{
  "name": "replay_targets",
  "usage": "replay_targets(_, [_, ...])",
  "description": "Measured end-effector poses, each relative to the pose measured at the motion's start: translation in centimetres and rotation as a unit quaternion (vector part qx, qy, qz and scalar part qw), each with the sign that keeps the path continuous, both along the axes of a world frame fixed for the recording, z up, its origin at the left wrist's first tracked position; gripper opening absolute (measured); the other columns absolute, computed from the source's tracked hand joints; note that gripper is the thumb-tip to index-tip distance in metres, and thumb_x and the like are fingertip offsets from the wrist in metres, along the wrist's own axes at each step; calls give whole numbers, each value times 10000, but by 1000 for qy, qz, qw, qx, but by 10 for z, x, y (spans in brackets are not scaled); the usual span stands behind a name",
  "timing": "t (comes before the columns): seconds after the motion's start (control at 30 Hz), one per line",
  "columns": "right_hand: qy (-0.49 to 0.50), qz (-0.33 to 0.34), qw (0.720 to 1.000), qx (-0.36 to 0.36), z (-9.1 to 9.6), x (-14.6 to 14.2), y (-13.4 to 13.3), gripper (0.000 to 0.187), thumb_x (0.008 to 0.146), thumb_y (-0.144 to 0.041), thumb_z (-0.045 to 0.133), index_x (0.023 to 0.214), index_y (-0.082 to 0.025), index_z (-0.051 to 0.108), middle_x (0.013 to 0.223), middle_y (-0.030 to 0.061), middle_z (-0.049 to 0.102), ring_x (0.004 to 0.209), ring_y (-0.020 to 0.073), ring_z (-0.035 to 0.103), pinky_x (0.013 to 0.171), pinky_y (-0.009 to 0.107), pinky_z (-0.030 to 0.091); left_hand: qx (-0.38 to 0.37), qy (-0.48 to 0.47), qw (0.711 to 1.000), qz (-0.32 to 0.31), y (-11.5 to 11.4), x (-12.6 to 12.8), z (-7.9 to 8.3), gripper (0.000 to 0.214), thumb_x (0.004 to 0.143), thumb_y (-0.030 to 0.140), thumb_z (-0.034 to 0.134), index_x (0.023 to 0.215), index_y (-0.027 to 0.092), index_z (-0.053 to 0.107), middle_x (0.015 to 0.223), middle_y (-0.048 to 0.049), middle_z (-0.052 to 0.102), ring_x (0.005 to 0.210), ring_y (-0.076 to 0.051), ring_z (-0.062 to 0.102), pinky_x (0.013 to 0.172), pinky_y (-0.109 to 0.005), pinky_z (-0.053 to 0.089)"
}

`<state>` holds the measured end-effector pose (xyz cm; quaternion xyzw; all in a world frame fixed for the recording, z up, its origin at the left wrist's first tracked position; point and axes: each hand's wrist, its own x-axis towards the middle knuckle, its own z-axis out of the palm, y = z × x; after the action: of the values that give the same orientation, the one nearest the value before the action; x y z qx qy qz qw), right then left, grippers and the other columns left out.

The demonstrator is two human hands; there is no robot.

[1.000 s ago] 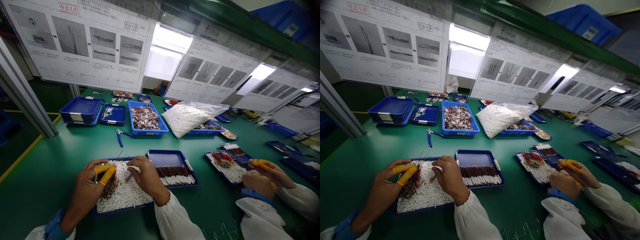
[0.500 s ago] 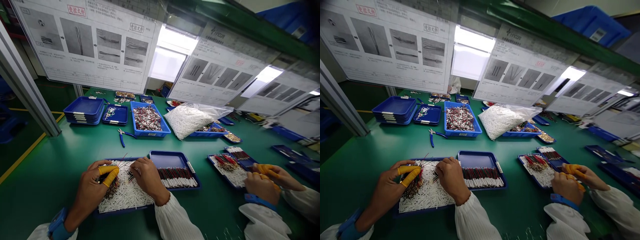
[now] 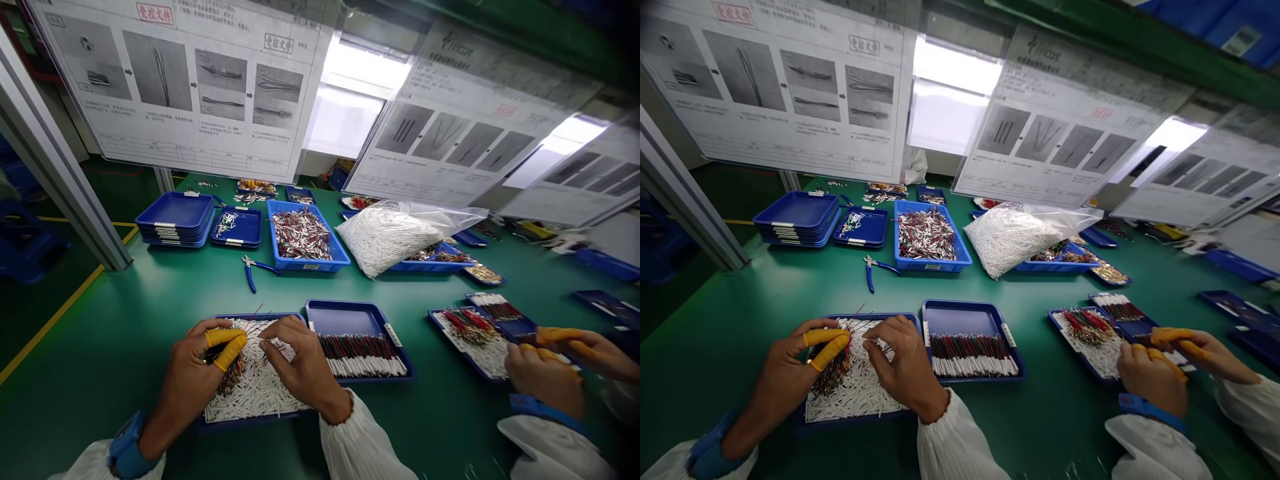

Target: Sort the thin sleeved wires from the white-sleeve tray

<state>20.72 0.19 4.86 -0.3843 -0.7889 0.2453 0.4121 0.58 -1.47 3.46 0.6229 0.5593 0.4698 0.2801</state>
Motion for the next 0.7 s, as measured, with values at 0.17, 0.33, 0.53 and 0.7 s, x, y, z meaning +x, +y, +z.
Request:
replay_targets(0.17, [8, 12, 1000, 12, -3, -6, -3, 114, 904, -122, 612, 937, -194, 694, 893, 64, 741, 836, 229, 639, 761, 374, 451, 19, 4, 1000, -15, -2, 2, 1, 138, 780, 362, 728, 870, 301, 813, 996, -33, 748, 880, -207, 736, 702, -274, 616])
replay_targets(0.33, [32, 9, 999, 20, -3, -9, -4, 126, 898, -127, 610, 937, -193, 710, 872, 70, 755, 816, 225, 664, 747, 365, 475, 27, 5, 999, -21, -2, 1, 2, 136, 774, 364, 736, 865, 300, 814, 973, -35, 753, 899, -217, 736, 728, -284, 621])
replay_targets(0.53, [39, 8, 999, 33, -3, -10, -5, 137, 883, -120, 624, 939, -198, 722, 862, 67, 766, 799, 223, 681, 737, 363, 490, 14, -9, 1000, 1, -2, 2, 6, 157, 755, 382, 742, 856, 286, 815, 982, -41, 751, 865, -217, 739, 730, -294, 625])
replay_targets(0.7, [70, 8, 996, 57, -4, -14, -7, 148, 882, -108, 645, 966, -196, 729, 862, 72, 775, 786, 216, 699, 712, 346, 509, 8, -31, 999, -7, -4, 4, 7, 138, 737, 360, 745, 828, 286, 818, 956, -40, 753, 846, -210, 738, 686, -266, 624])
